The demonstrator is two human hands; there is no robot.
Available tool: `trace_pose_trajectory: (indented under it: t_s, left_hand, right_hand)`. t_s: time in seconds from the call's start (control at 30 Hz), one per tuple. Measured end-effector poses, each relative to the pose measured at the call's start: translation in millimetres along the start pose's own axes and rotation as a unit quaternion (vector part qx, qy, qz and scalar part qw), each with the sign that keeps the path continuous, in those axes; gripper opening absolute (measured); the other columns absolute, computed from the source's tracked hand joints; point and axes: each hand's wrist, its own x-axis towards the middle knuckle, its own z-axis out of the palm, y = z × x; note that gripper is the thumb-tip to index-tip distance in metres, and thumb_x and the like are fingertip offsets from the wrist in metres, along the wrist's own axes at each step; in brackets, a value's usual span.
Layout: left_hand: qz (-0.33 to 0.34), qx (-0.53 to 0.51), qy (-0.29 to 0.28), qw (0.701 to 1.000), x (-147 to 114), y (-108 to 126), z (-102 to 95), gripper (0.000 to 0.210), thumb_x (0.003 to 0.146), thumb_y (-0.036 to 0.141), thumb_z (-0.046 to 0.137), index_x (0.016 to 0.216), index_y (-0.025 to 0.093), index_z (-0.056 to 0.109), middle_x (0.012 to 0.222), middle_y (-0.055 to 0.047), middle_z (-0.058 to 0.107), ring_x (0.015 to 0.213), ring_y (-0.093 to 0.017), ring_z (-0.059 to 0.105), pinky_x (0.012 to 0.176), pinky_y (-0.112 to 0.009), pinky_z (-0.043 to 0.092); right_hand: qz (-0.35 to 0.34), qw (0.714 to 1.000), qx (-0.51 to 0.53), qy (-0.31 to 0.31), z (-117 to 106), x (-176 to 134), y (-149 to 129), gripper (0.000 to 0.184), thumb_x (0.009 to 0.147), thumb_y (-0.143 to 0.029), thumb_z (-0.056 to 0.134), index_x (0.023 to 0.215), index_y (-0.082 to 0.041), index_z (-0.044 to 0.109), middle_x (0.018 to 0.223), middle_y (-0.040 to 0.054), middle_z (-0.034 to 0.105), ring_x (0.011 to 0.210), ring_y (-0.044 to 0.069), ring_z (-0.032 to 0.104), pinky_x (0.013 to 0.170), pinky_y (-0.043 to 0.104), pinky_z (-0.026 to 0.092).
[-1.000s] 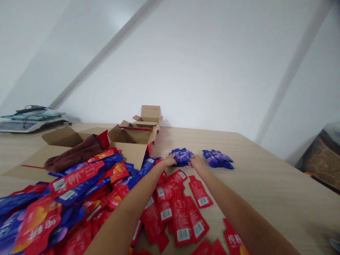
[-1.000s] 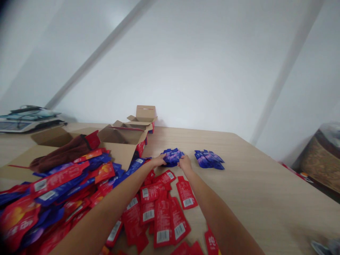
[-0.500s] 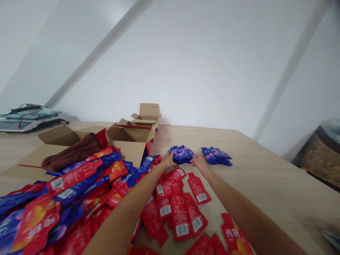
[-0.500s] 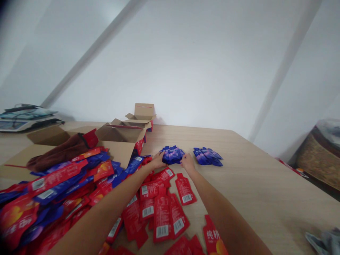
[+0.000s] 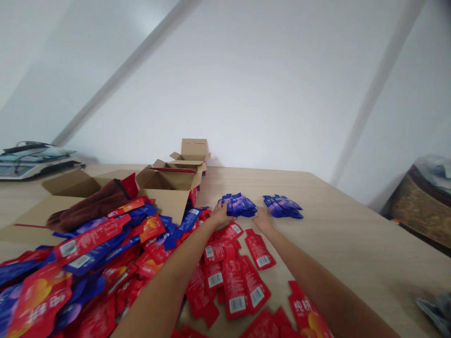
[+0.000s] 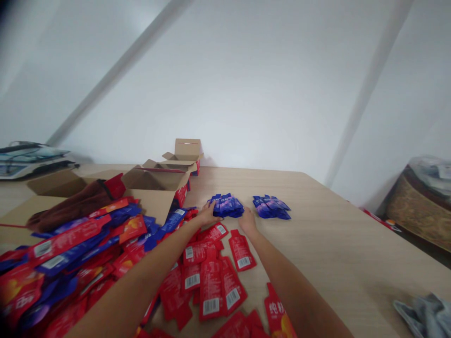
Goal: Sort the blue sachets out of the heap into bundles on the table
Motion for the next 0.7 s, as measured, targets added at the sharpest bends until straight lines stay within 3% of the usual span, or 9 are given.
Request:
trace_pose_trajectory:
  t_s: [0.2,0.7]
  left_hand:
    - [0.004,0.020,-0.002,1.000,8,-4,7.2,0.093,0.068,0.050,0.062,0.143,0.018,0.018,0.151,-0.015,0.015,0.139,-0.029,0.014,0.110,-0.034,0.019]
    - [0.037,0.017,-0.005,0.999,31,-8,6.3,0.092,0.070,0.049,0.062,0.143,0.017,0.016,0.152,-0.014,0.013,0.139,-0.028,0.013,0.110,-0.031,0.020]
  right_hand:
    - [0.017,0.999,-0.028,0.006,13,0,-11,0.045,0.064,-0.007,0.057,0.109,-0.008,0.054,0.110,0.0181,0.060,0.108,0.028,0.054,0.088,0.031,0.043]
    - [0.049,0.998,-0.038,0.019,25,16,-18,0.046,0.070,-0.011,0.059,0.113,-0.004,0.047,0.112,0.0238,0.056,0.109,0.030,0.054,0.088,0.032,0.044]
